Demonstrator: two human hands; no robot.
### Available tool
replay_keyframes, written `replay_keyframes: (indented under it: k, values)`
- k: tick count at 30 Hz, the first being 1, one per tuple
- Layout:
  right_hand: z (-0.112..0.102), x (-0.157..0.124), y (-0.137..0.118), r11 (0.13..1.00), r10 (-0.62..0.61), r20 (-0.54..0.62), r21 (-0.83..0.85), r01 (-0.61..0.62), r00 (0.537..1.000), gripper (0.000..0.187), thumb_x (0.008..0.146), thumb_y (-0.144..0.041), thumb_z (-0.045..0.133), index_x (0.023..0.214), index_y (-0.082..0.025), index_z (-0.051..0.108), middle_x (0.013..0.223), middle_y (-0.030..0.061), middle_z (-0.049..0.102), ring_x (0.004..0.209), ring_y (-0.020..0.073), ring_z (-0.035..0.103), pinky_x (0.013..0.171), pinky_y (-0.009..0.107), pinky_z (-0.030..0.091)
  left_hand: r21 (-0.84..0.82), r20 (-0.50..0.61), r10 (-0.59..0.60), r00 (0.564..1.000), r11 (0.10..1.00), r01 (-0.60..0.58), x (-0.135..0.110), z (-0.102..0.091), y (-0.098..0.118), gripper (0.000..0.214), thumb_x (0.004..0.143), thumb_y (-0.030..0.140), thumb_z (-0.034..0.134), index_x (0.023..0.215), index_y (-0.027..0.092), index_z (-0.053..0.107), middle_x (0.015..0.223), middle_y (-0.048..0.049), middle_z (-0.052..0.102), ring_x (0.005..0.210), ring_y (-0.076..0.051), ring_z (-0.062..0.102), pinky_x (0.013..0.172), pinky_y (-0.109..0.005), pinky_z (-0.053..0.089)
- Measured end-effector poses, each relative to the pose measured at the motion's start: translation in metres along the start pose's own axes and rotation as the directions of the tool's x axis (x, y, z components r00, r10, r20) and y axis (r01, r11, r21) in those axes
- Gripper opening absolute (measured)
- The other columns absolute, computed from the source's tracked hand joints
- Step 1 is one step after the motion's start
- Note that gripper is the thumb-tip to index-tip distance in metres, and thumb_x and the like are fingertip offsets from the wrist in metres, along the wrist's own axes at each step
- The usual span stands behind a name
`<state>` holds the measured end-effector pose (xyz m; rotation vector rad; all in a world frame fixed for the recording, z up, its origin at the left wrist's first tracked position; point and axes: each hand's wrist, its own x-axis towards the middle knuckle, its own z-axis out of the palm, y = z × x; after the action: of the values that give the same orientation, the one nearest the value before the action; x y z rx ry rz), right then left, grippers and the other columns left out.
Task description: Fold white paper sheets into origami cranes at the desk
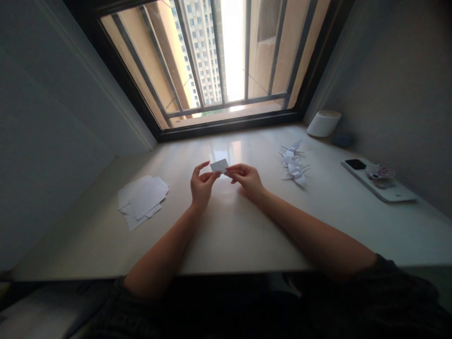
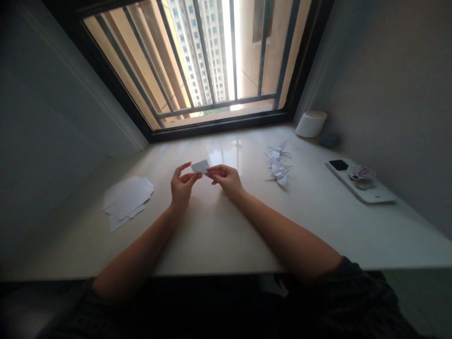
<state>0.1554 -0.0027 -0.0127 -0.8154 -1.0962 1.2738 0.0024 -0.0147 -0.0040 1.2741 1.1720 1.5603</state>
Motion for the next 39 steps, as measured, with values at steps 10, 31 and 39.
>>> replay_keyframes:
  k: [10,31,39]
  values:
    - [0.003,-0.001,-0.002,1.000,0.007,0.005,0.012,-0.007,1.000,0.034,0.053,-0.043,0.083,0.073,-0.020,0.069,0.070,0.0014,0.070,0.062,0.0147,0.063,0.052,0.027,0.051,-0.092,-0.009,-0.118,0.993,0.989,0.117,0.003,0.003,0.003,0.053,0.057,0.039,0.083,0.102,0.014,0.067,0.069,-0.0030,0.072,0.067,-0.017,0.069,0.074,-0.032,0.052]
    - [-0.003,0.004,0.005,1.000,-0.002,0.024,-0.002,0.002,1.000,0.035,0.054,-0.042,0.083,0.076,-0.018,0.071,0.073,0.0023,0.071,0.060,0.0135,0.062,0.049,0.025,0.051,-0.127,0.061,-0.144,0.988,0.980,0.151,0.003,0.001,0.001,0.045,0.056,0.036,0.084,0.092,0.014,0.070,0.078,-0.0065,0.074,0.071,-0.018,0.069,0.079,-0.035,0.051]
    - [-0.004,0.002,0.010,0.989,-0.060,0.062,-0.128,0.068,0.996,0.036,0.062,-0.047,0.079,0.085,-0.020,0.070,0.073,0.0006,0.067,0.055,0.0114,0.059,0.050,0.026,0.050,-0.109,0.077,-0.138,0.987,0.983,0.146,0.002,0.000,0.000,0.040,0.059,0.036,0.083,0.089,0.014,0.068,0.075,-0.0050,0.073,0.071,-0.017,0.068,0.077,-0.033,0.051]
